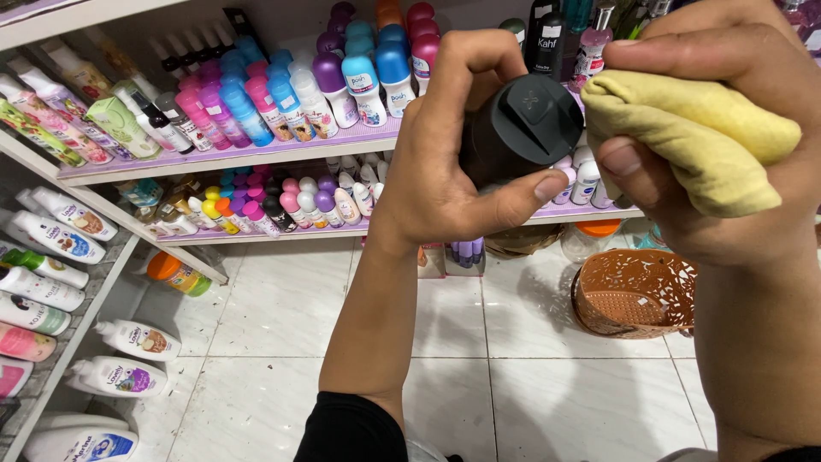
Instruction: The person sits on the floor in a store aisle and wipes a black and blue deodorant spray can with a yellow cloth. They rotate the can to clean the top, sides, and back, then place it back on the shelf.
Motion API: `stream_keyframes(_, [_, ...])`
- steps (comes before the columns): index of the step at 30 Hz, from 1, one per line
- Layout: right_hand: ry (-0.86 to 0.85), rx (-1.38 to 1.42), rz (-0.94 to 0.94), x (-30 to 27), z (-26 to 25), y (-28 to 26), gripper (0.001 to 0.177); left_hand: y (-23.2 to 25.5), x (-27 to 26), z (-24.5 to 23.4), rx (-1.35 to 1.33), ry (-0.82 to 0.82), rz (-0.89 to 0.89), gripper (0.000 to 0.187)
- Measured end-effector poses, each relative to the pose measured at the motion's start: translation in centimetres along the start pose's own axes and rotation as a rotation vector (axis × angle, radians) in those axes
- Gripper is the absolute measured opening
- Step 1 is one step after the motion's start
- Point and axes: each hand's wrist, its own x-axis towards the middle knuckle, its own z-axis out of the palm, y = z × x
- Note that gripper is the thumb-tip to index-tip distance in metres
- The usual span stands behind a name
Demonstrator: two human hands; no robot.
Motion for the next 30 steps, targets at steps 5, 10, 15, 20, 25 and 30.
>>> stream_keyframes(5, [0.001, -0.056, -0.004, 0.4, 0.2, -0.4, 0.048, -0.5, 0.0, 0.4, -0.088, 0.04, 0.014, 0.062])
stream_keyframes(10, [-0.003, 0.001, -0.006, -0.1, 0.0, 0.5, 0.049, -0.7, -0.4, 0.5, -0.03, 0.027, -0.024, 0.057])
stream_keyframes(15, [-0.034, 0.009, -0.022, -0.2, -0.3, 0.4, 0.048, 0.0, -0.4, 0.1, 0.028, -0.02, -0.04, 0.057])
stream_keyframes(20, [-0.034, 0.037, 0.015, -0.2, 0.0, 0.5, 0.048, -0.3, -0.6, 0.4, -0.143, 0.001, -0.106, 0.065])
stream_keyframes(25, [-0.056, -0.041, -0.026, -0.5, -0.2, 1.4, 0.055, -0.6, -0.7, 0.5, -0.14, 0.03, -0.059, 0.056])
stream_keyframes(30, [-0.034, 0.013, -0.023, -0.6, 0.9, 1.6, 0.056, -1.6, -0.5, 0.5, -0.147, 0.039, -0.041, 0.058])
